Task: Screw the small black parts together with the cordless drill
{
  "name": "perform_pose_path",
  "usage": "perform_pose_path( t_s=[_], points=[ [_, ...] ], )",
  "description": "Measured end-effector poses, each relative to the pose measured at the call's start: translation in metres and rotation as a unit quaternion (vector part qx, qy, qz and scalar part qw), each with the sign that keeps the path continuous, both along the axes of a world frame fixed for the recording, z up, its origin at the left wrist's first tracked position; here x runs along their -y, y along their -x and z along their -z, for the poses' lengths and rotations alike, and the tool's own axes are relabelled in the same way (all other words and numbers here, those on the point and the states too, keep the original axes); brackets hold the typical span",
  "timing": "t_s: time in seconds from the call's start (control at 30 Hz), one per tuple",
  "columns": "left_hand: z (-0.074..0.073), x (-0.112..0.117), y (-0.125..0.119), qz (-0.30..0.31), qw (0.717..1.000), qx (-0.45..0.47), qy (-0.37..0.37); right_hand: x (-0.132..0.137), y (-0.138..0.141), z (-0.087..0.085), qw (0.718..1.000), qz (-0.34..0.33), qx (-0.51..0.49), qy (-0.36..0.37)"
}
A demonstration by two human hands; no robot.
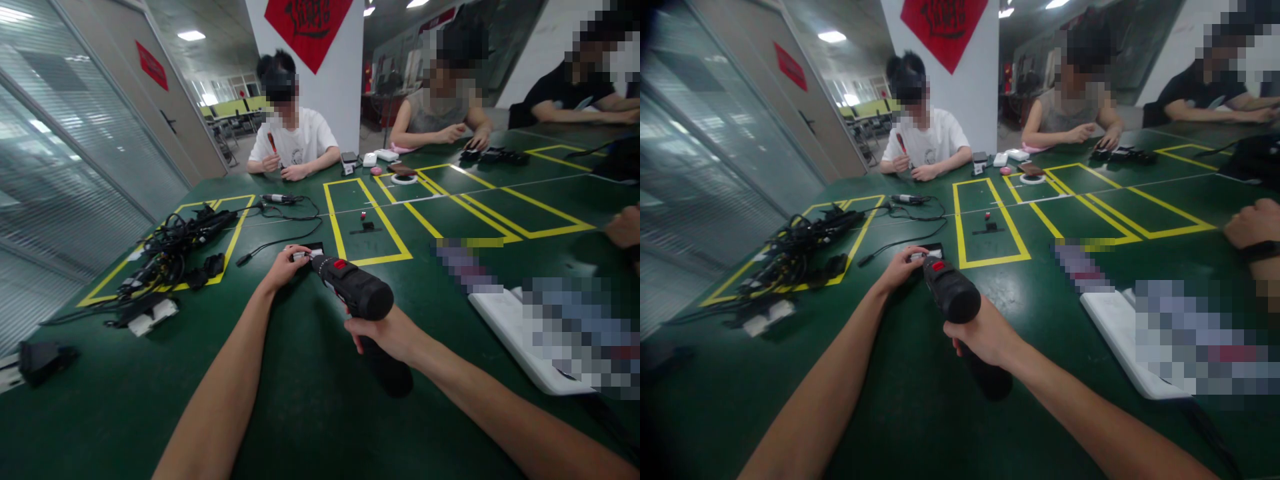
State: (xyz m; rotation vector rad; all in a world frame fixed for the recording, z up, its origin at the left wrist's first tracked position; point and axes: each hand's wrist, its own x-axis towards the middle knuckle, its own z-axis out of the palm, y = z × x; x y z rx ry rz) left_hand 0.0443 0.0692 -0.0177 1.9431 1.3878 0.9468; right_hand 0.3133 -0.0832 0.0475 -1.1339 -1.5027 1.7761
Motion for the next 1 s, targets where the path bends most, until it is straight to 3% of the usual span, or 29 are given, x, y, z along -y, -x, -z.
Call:
perform_pose_path(
  t_s=[0.27, 0.57, 1.0],
  points=[
    [0.0006, -0.001, -0.0002, -0.002, 1.0, -0.008, 0.004, 0.001, 0.0001, -0.007, 1.0, 0.008, 0.017, 0.004],
    [-0.0007, 0.0009, -0.0007, -0.007, 1.0, -0.027, 0.012, -0.0003, 0.0005, 0.0029, 1.0, 0.009, -0.001, -0.007],
    [-0.001, 0.0015, -0.0004, -0.007, 0.999, -0.033, -0.007, 0.0001, -0.0002, -0.0009, 1.0, 0.003, -0.003, 0.002]
  ],
)
